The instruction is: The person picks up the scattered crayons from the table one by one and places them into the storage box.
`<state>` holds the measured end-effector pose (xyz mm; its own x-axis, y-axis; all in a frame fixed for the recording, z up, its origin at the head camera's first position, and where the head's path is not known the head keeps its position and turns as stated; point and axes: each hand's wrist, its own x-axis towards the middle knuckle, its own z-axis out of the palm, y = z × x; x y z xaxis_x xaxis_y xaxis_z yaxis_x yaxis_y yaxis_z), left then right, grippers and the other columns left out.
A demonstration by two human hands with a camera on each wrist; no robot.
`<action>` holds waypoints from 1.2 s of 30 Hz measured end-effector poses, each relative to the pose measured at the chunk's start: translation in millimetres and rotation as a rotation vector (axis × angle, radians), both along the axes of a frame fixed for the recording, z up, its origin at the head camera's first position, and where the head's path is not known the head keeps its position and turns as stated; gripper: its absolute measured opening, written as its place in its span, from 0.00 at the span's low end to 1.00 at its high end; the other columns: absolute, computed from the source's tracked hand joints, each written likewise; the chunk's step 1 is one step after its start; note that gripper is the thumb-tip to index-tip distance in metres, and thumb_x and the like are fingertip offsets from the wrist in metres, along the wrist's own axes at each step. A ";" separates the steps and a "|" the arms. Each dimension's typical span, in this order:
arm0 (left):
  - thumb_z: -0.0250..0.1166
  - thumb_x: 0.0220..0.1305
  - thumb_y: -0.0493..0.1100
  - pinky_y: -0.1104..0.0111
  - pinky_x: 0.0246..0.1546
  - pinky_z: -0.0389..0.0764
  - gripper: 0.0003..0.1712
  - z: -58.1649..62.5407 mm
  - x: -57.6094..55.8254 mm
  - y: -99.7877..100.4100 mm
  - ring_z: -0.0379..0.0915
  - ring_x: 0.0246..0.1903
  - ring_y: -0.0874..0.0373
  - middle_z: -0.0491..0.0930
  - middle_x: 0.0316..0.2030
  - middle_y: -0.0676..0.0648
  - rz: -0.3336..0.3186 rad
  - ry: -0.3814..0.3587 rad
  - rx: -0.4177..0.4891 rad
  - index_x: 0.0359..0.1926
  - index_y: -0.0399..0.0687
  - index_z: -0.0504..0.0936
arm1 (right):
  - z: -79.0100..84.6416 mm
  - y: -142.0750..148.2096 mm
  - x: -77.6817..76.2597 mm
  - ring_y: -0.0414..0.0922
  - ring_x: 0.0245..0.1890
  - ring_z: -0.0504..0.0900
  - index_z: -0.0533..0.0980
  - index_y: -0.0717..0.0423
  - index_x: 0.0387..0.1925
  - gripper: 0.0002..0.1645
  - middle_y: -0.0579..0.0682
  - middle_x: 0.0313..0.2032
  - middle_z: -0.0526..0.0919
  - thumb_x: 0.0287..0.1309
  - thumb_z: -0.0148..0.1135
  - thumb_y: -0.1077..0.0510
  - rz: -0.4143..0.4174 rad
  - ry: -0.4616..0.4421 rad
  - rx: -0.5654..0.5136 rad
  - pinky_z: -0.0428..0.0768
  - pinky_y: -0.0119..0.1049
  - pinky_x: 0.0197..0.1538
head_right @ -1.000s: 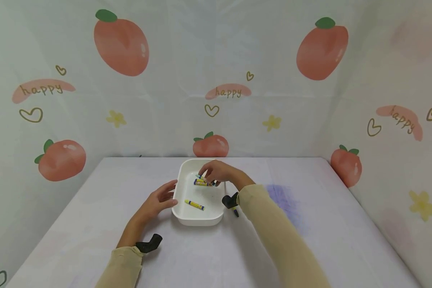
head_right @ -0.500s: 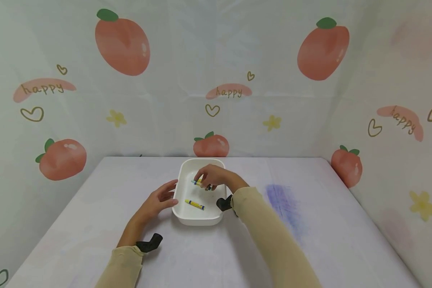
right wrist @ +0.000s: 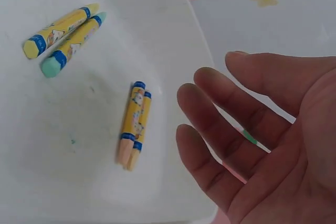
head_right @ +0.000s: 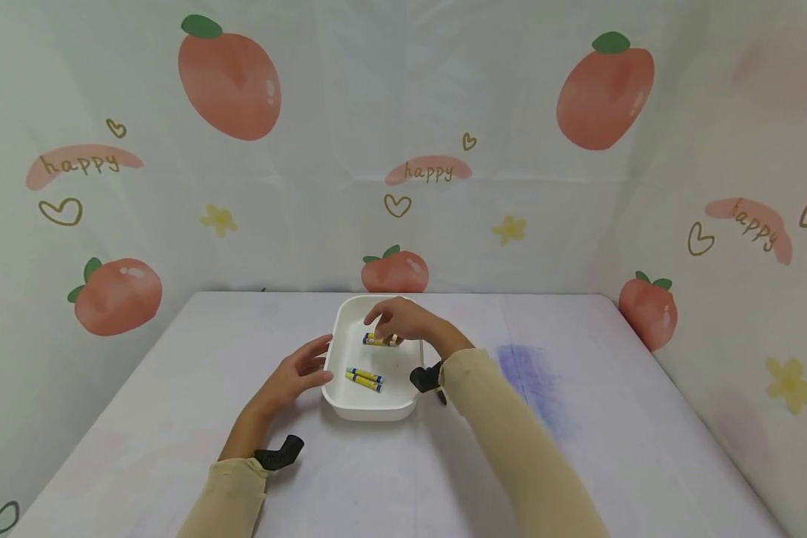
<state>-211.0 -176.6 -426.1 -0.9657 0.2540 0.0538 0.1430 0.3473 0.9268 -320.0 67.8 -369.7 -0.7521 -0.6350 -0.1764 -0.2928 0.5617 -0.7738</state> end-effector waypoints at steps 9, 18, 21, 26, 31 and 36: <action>0.68 0.61 0.44 0.41 0.60 0.65 0.41 -31.1 -16.9 -4.9 0.65 0.63 0.43 0.64 0.68 0.42 0.039 0.014 0.011 0.73 0.50 0.62 | 13.9 18.1 2.7 0.58 0.39 0.82 0.77 0.59 0.53 0.15 0.52 0.38 0.83 0.65 0.59 0.62 -0.043 0.055 -0.047 0.82 0.43 0.37; 0.67 0.62 0.42 0.40 0.60 0.64 0.41 -20.8 -12.0 -1.0 0.64 0.64 0.40 0.63 0.69 0.39 0.029 0.011 -0.004 0.73 0.47 0.60 | 3.7 49.4 3.2 0.57 0.34 0.81 0.77 0.62 0.52 0.16 0.56 0.36 0.84 0.65 0.58 0.61 -0.110 0.115 -0.081 0.80 0.47 0.34; 0.67 0.62 0.40 0.41 0.61 0.64 0.41 -7.4 -4.5 0.9 0.63 0.64 0.38 0.62 0.69 0.37 0.025 0.004 -0.010 0.73 0.43 0.59 | -2.4 61.3 4.8 0.62 0.36 0.80 0.77 0.63 0.52 0.16 0.59 0.37 0.84 0.65 0.58 0.61 -0.146 0.133 -0.099 0.79 0.48 0.32; 0.68 0.62 0.42 0.43 0.61 0.65 0.41 6.3 3.7 1.8 0.64 0.63 0.37 0.63 0.68 0.37 0.015 0.005 -0.014 0.73 0.42 0.60 | -10.4 78.1 9.0 0.64 0.35 0.79 0.77 0.64 0.51 0.16 0.62 0.37 0.83 0.64 0.58 0.61 -0.197 0.143 -0.112 0.78 0.43 0.30; 0.67 0.62 0.40 0.42 0.60 0.65 0.41 -6.3 -2.9 1.1 0.64 0.63 0.38 0.63 0.68 0.38 0.025 0.006 -0.008 0.73 0.43 0.60 | -20.6 92.3 14.1 0.53 0.30 0.79 0.77 0.63 0.49 0.14 0.64 0.37 0.82 0.63 0.59 0.61 -0.220 0.143 -0.109 0.79 0.48 0.31; 0.68 0.61 0.42 0.42 0.60 0.65 0.40 -23.5 -12.6 -2.3 0.65 0.63 0.41 0.64 0.68 0.41 0.037 0.018 0.002 0.72 0.50 0.62 | -33.6 101.8 16.8 0.49 0.30 0.78 0.77 0.64 0.50 0.15 0.62 0.36 0.82 0.63 0.60 0.62 -0.222 0.117 -0.087 0.80 0.49 0.33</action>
<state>-223.6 -178.9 -449.6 -0.9732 0.2184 0.0716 0.1467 0.3505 0.9250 -303.2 169.6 -403.3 -0.8865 -0.4615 -0.0322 -0.2600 0.5546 -0.7905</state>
